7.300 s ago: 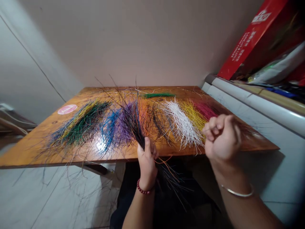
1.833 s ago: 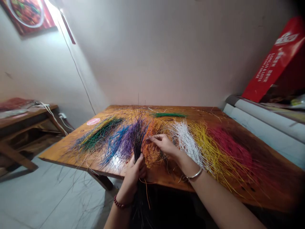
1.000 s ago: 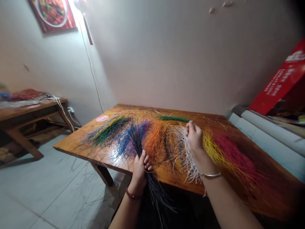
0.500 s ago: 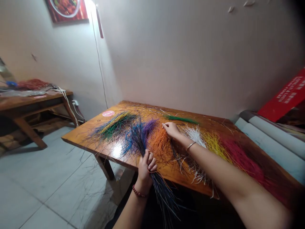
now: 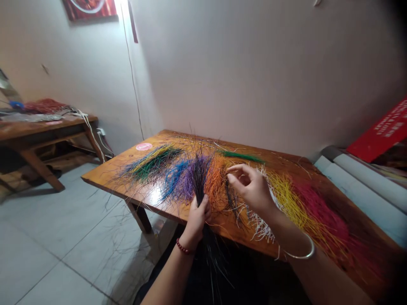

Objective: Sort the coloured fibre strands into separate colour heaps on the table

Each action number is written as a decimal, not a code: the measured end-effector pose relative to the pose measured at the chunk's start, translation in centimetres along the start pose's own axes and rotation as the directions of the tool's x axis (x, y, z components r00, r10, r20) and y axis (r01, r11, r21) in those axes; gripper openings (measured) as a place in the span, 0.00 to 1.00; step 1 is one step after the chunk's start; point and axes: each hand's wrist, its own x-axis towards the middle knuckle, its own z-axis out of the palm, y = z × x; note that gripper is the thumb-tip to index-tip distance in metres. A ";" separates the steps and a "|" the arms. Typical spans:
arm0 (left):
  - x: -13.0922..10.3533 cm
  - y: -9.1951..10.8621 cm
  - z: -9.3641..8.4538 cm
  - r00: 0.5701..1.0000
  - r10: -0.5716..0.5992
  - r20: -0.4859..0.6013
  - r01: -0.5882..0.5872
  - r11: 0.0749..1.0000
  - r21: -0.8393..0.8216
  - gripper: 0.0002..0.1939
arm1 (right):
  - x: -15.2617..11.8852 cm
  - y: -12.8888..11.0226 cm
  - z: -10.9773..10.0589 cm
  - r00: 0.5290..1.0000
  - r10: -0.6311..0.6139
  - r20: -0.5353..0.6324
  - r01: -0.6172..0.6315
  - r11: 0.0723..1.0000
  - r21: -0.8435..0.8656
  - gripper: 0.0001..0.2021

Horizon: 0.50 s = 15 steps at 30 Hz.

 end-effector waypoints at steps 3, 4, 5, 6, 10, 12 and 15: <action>-0.2 0.0 0.2 1.000 0.002 -0.022 -0.001 0.999 0.035 0.21 | -1.8 -1.6 1.5 0.996 -0.089 0.028 0.093 0.982 -0.167 0.09; -0.2 0.0 0.3 1.000 0.012 -0.028 -0.011 0.999 0.048 0.21 | -2.1 -1.6 2.2 0.993 -0.105 0.061 0.116 0.972 -0.205 0.08; -0.3 0.0 0.4 0.999 0.026 -0.030 -0.024 0.998 0.061 0.21 | -2.1 -1.5 2.8 0.989 -0.105 0.101 0.125 0.966 -0.226 0.08; -0.4 0.0 0.5 0.999 0.042 -0.028 -0.040 0.996 0.074 0.21 | -2.0 -1.2 3.4 0.986 -0.087 0.140 0.117 0.966 -0.231 0.08; -0.6 0.0 0.8 0.998 0.062 -0.017 -0.060 0.993 0.105 0.21 | -0.7 0.6 4.7 0.989 0.040 0.145 -0.010 0.979 -0.204 0.11; -0.7 -0.2 0.7 0.998 0.062 -0.019 -0.059 0.992 0.115 0.22 | -0.3 1.1 4.8 0.990 0.072 0.122 -0.049 0.982 -0.181 0.13; -0.6 -0.4 0.6 0.998 0.061 -0.016 -0.059 0.991 0.116 0.20 | -0.1 1.1 4.7 0.989 0.077 0.130 -0.062 0.992 -0.111 0.14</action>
